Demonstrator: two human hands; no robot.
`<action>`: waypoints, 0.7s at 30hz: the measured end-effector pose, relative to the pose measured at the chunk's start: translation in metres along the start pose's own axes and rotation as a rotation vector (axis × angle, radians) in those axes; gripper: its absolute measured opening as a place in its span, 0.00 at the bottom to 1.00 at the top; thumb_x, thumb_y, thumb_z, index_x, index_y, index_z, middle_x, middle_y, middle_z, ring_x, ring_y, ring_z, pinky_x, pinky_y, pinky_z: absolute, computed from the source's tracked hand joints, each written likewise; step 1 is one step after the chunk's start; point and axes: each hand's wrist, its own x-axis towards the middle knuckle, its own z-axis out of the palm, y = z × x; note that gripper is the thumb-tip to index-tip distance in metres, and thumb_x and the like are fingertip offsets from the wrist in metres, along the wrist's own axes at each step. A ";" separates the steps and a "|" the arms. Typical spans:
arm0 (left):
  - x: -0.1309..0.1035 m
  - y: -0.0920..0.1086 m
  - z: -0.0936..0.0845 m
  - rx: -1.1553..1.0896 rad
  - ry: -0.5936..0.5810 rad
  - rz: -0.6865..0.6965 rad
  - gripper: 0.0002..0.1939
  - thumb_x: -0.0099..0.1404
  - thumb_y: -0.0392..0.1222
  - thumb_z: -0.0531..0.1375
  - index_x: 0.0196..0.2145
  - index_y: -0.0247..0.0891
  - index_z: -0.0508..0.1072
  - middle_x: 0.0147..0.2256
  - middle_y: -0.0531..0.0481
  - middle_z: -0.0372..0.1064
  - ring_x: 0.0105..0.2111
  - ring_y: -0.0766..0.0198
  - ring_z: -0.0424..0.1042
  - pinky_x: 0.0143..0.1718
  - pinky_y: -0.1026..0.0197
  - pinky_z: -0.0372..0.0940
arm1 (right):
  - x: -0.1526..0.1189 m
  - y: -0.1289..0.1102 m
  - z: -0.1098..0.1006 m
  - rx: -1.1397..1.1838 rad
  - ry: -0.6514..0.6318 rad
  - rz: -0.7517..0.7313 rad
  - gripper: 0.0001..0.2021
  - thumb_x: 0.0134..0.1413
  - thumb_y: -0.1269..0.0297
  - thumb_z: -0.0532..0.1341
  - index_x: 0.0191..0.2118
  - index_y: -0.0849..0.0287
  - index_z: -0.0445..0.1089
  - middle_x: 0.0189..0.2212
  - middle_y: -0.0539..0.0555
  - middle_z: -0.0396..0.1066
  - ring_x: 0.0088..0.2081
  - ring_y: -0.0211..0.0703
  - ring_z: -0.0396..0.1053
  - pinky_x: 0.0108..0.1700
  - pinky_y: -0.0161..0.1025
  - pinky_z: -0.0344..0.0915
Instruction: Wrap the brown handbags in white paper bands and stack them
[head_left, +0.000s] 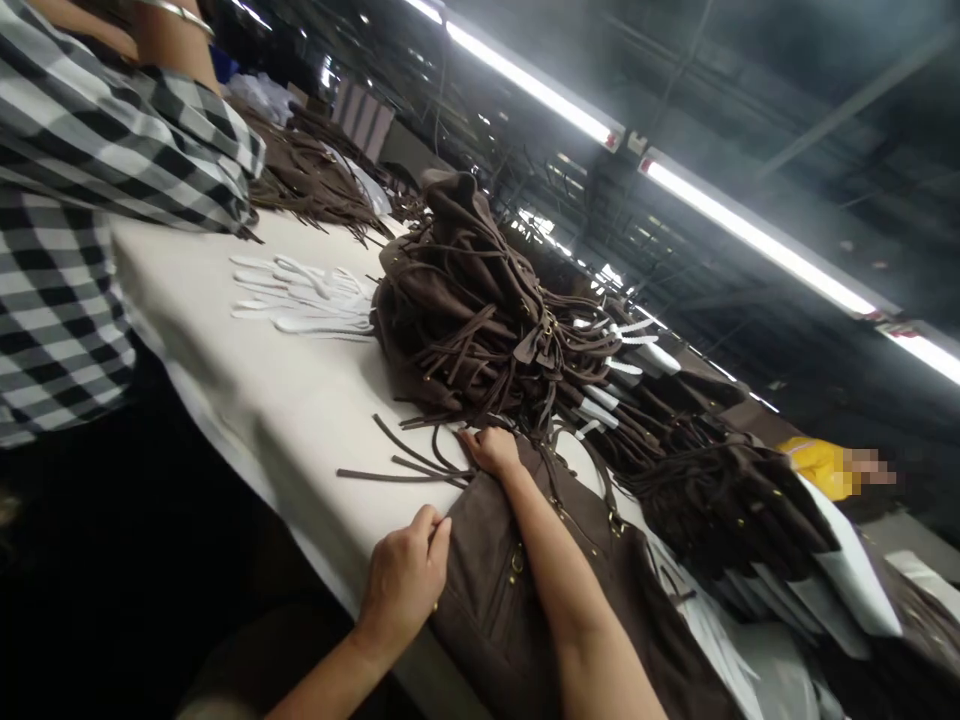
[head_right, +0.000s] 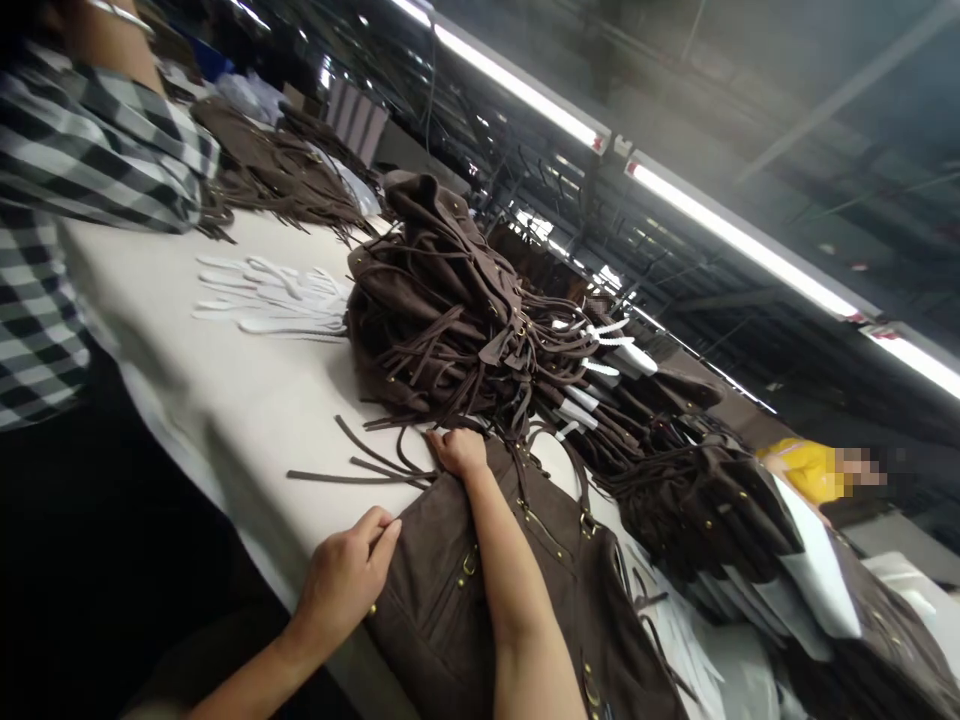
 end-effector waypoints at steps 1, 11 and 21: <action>0.000 -0.001 0.001 -0.004 0.014 0.000 0.11 0.71 0.43 0.48 0.33 0.43 0.66 0.29 0.52 0.75 0.32 0.58 0.75 0.31 0.62 0.57 | -0.002 0.000 0.001 0.010 0.011 0.026 0.33 0.66 0.43 0.44 0.32 0.61 0.77 0.34 0.63 0.77 0.39 0.49 0.74 0.42 0.38 0.63; -0.001 0.002 -0.003 -0.025 0.045 0.019 0.09 0.68 0.43 0.51 0.33 0.42 0.69 0.30 0.52 0.75 0.33 0.58 0.75 0.33 0.62 0.55 | -0.025 0.013 -0.033 0.250 0.063 0.073 0.27 0.70 0.51 0.41 0.52 0.66 0.69 0.48 0.59 0.71 0.50 0.41 0.67 0.51 0.33 0.60; -0.002 0.007 -0.005 -0.024 0.047 0.014 0.11 0.66 0.46 0.51 0.32 0.41 0.69 0.31 0.49 0.76 0.34 0.55 0.74 0.34 0.60 0.57 | -0.175 0.056 -0.034 0.422 -0.085 0.094 0.28 0.66 0.49 0.48 0.60 0.66 0.63 0.64 0.62 0.55 0.65 0.51 0.51 0.65 0.49 0.47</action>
